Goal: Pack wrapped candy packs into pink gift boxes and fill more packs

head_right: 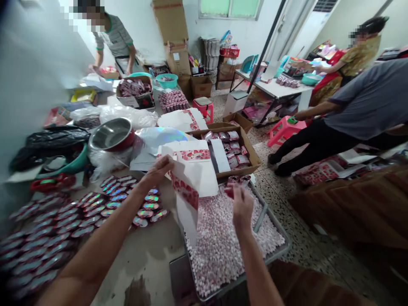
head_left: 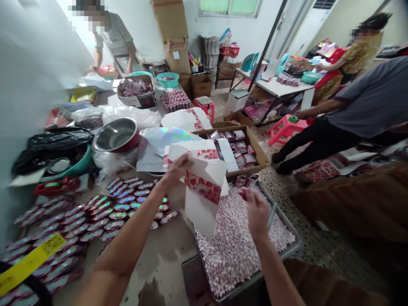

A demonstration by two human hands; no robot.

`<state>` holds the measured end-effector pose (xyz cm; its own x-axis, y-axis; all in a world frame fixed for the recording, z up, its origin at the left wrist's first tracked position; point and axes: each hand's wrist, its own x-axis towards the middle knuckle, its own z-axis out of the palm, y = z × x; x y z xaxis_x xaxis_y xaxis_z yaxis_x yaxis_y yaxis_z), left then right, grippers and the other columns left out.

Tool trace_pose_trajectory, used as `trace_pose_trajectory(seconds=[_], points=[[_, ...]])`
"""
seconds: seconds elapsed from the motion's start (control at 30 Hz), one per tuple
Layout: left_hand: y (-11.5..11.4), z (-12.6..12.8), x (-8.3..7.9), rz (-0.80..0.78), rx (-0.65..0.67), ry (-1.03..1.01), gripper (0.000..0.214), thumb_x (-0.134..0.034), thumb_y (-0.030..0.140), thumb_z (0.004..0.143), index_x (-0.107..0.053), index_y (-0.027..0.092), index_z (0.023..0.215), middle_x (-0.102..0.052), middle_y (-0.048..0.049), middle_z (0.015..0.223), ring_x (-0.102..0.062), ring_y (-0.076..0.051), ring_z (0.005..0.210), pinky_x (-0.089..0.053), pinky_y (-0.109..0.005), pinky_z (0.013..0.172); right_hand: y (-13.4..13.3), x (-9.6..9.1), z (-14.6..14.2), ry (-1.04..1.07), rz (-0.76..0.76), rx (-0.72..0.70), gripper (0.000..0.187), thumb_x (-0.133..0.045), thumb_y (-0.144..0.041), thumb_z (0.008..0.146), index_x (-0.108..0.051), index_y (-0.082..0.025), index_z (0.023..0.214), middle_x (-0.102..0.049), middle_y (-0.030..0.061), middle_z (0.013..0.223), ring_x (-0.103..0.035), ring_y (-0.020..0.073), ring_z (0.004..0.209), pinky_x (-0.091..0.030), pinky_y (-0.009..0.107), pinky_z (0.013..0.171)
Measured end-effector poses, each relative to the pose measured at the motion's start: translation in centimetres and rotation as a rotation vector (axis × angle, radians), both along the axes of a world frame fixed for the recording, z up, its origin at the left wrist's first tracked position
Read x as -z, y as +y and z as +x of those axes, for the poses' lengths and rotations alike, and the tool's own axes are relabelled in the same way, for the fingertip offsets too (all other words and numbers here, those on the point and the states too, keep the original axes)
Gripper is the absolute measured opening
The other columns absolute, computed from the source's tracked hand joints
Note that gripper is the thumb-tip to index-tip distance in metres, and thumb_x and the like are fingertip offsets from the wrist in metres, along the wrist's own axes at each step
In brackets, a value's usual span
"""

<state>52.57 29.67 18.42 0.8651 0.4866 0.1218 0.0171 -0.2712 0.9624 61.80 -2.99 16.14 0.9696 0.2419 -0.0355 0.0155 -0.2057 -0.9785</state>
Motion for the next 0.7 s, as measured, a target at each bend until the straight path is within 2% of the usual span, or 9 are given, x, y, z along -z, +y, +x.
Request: trace_pose_trajectory(seconds=[0.1,0.2,0.27,0.33,0.4,0.47,0.57,0.63,0.7], points=[[-2.3,-6.6,-3.0,-0.271,0.101,-0.13,0.038,-0.074,0.053,0.089,-0.057,0.019,0.089,-0.059,0.0005,0.081,-0.053,-0.014,0.077,-0.045,-0.024,0.074,3.3,-3.9,3.3,-0.125,0.104,-0.201,0.054,-0.065,-0.055,0.093,-0.067,-0.018,0.132,-0.078,0.0122,0.107,-0.075,0.0264,0.098,-0.059,0.046,0.093],[-7.0,-12.1,-5.7,-0.529,0.137,-0.226,0.033,-0.077,0.047,0.088,-0.058,0.019,0.09,-0.058,-0.0003,0.078,-0.053,-0.013,0.072,-0.046,-0.025,0.07,8.8,-8.6,3.1,-0.495,0.039,-0.706,0.08,-0.08,-0.035,0.081,-0.05,-0.026,0.155,-0.065,0.014,0.145,-0.059,0.0313,0.137,-0.05,0.053,0.112],[-10.5,-15.8,-7.0,-0.713,0.121,-0.289,0.032,-0.076,0.047,0.086,-0.058,0.021,0.091,-0.053,0.0009,0.071,-0.049,-0.013,0.063,-0.044,-0.025,0.06,12.3,-11.4,0.5,-0.692,-0.051,-1.075,0.086,-0.085,-0.025,0.075,-0.053,-0.029,0.154,-0.059,0.0109,0.154,-0.049,0.0328,0.146,-0.042,0.055,0.119],[-13.4,-20.0,-8.1,-0.852,0.076,-0.323,0.035,-0.07,0.054,0.086,-0.06,0.022,0.094,-0.053,0.0004,0.072,-0.048,-0.014,0.059,-0.044,-0.026,0.056,14.4,-13.2,-3.0,-0.707,-0.143,-1.453,0.068,-0.083,-0.019,0.074,-0.068,-0.028,0.14,-0.07,0.0064,0.136,-0.06,0.0297,0.132,-0.045,0.049,0.113],[-15.3,-24.6,-9.2,-0.882,0.031,-0.303,0.045,-0.065,0.064,0.087,-0.062,0.022,0.104,-0.06,-0.0017,0.08,-0.054,-0.016,0.064,-0.048,-0.027,0.059,14.9,-13.5,-6.6,-0.525,-0.242,-1.758,0.042,-0.081,-0.018,0.075,-0.078,-0.024,0.117,-0.077,0.0015,0.104,-0.069,0.0226,0.102,-0.053,0.037,0.095],[-16.2,-29.1,-10.6,-0.778,0.068,-0.124,0.054,-0.069,0.066,0.084,-0.063,0.024,0.118,-0.066,-0.0039,0.094,-0.061,-0.019,0.073,-0.053,-0.029,0.066,14.2,-12.4,-9.9,-0.253,-0.323,-1.935,0.028,-0.082,-0.022,0.076,-0.08,-0.019,0.103,-0.074,-0.0017,0.085,-0.067,0.0166,0.08,-0.052,0.027,0.076],[-16.2,-34.1,-12.5,-0.388,0.322,0.321,0.067,-0.088,0.053,0.07,-0.066,0.025,0.127,-0.072,-0.0046,0.11,-0.068,-0.024,0.09,-0.056,-0.03,0.078,11.8,-9.3,-14.7,0.014,-0.393,-2.019,0.028,-0.088,-0.027,0.07,-0.079,-0.017,0.095,-0.07,-0.0047,0.074,-0.06,0.0121,0.067,-0.044,0.021,0.061],[-16.3,-36.4,-12.8,-0.016,0.439,0.525,0.056,-0.091,0.041,0.07,-0.072,0.026,0.121,-0.071,-0.0046,0.123,-0.068,-0.026,0.106,-0.055,-0.031,0.092,9.7,-7.1,-18.0,0.111,-0.419,-2.057,0.029,-0.091,-0.029,0.067,-0.079,-0.016,0.09,-0.067,-0.006,0.07,-0.056,0.0106,0.064,-0.04,0.02,0.058],[-17.1,-38.6,-11.8,0.414,0.419,0.629,0.027,-0.086,0.03,0.077,-0.078,0.027,0.102,-0.069,-0.0042,0.13,-0.065,-0.026,0.117,-0.05,-0.033,0.103,7.4,-5.1,-21.1,0.249,-0.415,-2.091,0.031,-0.09,-0.032,0.069,-0.078,-0.016,0.091,-0.065,-0.0065,0.068,-0.054,0.0098,0.063,-0.039,0.019,0.058]])
